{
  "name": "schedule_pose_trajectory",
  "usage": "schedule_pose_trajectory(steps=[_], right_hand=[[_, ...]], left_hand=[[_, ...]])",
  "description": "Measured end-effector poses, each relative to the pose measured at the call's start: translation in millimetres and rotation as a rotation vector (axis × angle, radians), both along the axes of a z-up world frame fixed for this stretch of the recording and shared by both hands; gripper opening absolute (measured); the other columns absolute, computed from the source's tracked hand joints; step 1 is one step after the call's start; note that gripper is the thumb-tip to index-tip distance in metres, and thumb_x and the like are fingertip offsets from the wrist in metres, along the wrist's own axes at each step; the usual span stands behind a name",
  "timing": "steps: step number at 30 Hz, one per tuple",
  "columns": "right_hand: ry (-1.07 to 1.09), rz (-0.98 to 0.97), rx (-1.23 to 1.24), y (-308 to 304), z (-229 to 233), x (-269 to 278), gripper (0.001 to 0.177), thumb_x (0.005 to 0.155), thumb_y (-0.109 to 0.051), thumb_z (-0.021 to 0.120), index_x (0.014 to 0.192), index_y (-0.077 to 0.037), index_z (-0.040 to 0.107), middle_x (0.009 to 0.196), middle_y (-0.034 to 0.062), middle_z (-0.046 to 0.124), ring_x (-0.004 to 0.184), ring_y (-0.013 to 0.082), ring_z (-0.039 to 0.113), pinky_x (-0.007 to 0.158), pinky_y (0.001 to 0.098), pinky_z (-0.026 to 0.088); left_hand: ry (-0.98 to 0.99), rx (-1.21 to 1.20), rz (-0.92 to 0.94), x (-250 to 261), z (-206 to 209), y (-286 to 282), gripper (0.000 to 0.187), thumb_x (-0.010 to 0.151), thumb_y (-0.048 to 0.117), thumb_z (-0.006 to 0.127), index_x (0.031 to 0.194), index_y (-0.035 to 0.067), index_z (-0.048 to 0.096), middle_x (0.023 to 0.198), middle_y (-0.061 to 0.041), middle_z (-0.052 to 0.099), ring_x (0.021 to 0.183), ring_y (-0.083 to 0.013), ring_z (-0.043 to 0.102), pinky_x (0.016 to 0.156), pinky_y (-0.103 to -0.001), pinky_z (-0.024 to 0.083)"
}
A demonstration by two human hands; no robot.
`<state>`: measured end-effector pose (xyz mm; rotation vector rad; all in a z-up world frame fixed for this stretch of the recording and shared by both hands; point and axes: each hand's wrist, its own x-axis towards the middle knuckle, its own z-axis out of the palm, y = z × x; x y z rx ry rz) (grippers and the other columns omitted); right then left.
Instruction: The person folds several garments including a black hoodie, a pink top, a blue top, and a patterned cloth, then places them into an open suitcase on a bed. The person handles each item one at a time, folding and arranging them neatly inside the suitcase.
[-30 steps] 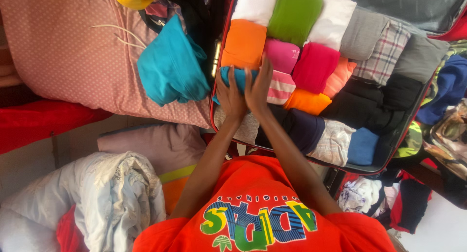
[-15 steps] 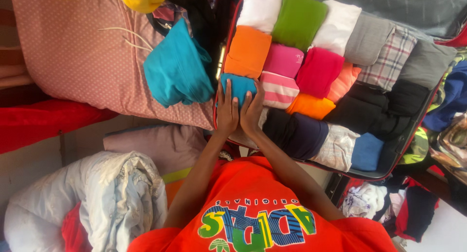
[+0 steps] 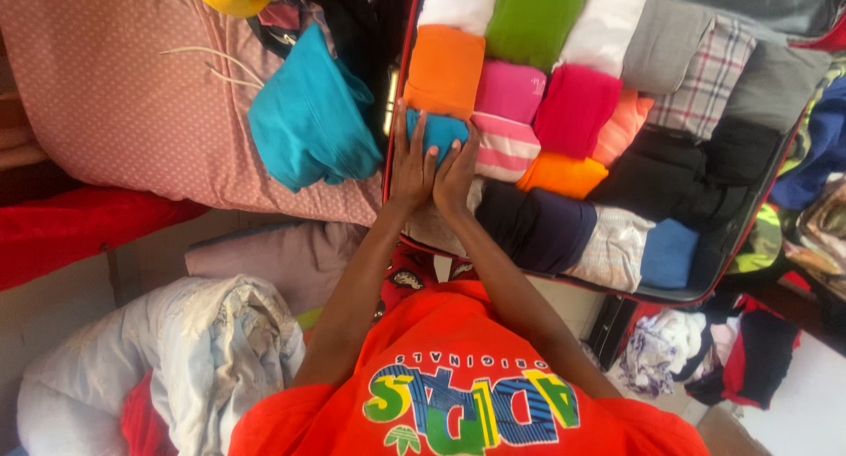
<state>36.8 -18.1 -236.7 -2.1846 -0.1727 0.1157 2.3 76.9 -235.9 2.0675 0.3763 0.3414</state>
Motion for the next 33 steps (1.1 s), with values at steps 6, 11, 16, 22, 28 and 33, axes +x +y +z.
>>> schedule_pose_trajectory(steps=[6, 11, 16, 22, 28, 33], right_hand=[[0.023, 0.047, -0.018, -3.5, 6.9, -1.5, 0.047, 0.116, -0.029, 0.031, 0.149, 0.003, 0.034, 0.139, 0.0283, 0.054, 0.127, 0.0426, 0.058, 0.105, 0.0471, 0.048], [0.012, 0.065, 0.037, -9.2, 0.4, -9.0, 0.046, 0.117, -0.029, 0.032, 0.149, 0.003, 0.035, 0.142, 0.0269, 0.052, 0.131, 0.0425, 0.055, 0.109, 0.0484, 0.046], [-0.047, 0.047, 0.030, -11.0, 3.9, -10.1, 0.051, 0.115, -0.032, 0.036, 0.152, 0.003, 0.031, 0.151, 0.0287, 0.041, 0.141, 0.0428, 0.045, 0.116, 0.0490, 0.041], [-0.252, 0.192, -0.172, -27.6, 22.5, -22.5, 0.053, 0.116, -0.024, 0.035, 0.163, -0.001, 0.025, 0.169, 0.0232, 0.025, 0.161, 0.0388, 0.022, 0.133, 0.0496, 0.022], [-0.158, 0.280, -0.347, -28.9, 21.5, -9.0, 0.053, 0.113, -0.021, 0.035, 0.162, -0.001, 0.030, 0.170, 0.0182, 0.028, 0.160, 0.0321, 0.022, 0.132, 0.0490, 0.017], [-0.170, 0.302, -0.395, -25.7, 13.9, -1.9, 0.055, 0.113, -0.022, 0.035, 0.162, 0.001, 0.027, 0.170, 0.0201, 0.026, 0.160, 0.0327, 0.022, 0.131, 0.0481, 0.017]], left_hand=[[-0.002, 0.066, -0.045, -36.2, 8.7, -11.8, 0.056, 0.114, 0.027, 0.040, 0.164, 0.006, 0.025, 0.171, -0.030, 0.006, 0.160, -0.0505, 0.015, 0.131, -0.056, 0.024], [0.141, 0.025, -0.023, -53.8, 28.1, -26.9, 0.060, 0.107, 0.015, 0.043, 0.163, 0.001, 0.025, 0.168, -0.035, 0.006, 0.158, -0.0533, 0.012, 0.129, -0.055, 0.020], [0.150, 0.106, -0.009, -34.5, 53.5, -26.3, 0.057, 0.109, 0.017, 0.037, 0.164, 0.005, 0.029, 0.173, -0.022, 0.019, 0.162, -0.0397, 0.017, 0.132, -0.055, 0.016], [0.155, 0.259, -0.139, -8.7, 35.9, -2.8, 0.053, 0.110, 0.027, 0.041, 0.161, 0.009, 0.038, 0.170, -0.009, 0.029, 0.161, -0.0269, 0.021, 0.131, -0.052, 0.012], [0.193, 0.310, -0.141, -6.8, 21.6, -4.4, 0.057, 0.109, 0.029, 0.037, 0.161, 0.008, 0.035, 0.171, -0.012, 0.025, 0.160, -0.0287, 0.016, 0.130, -0.051, 0.011], [0.249, 0.319, -0.147, 0.2, 11.9, -2.1, 0.058, 0.110, 0.029, 0.035, 0.164, 0.009, 0.029, 0.173, -0.012, 0.020, 0.162, -0.0273, 0.015, 0.131, -0.048, 0.012]])
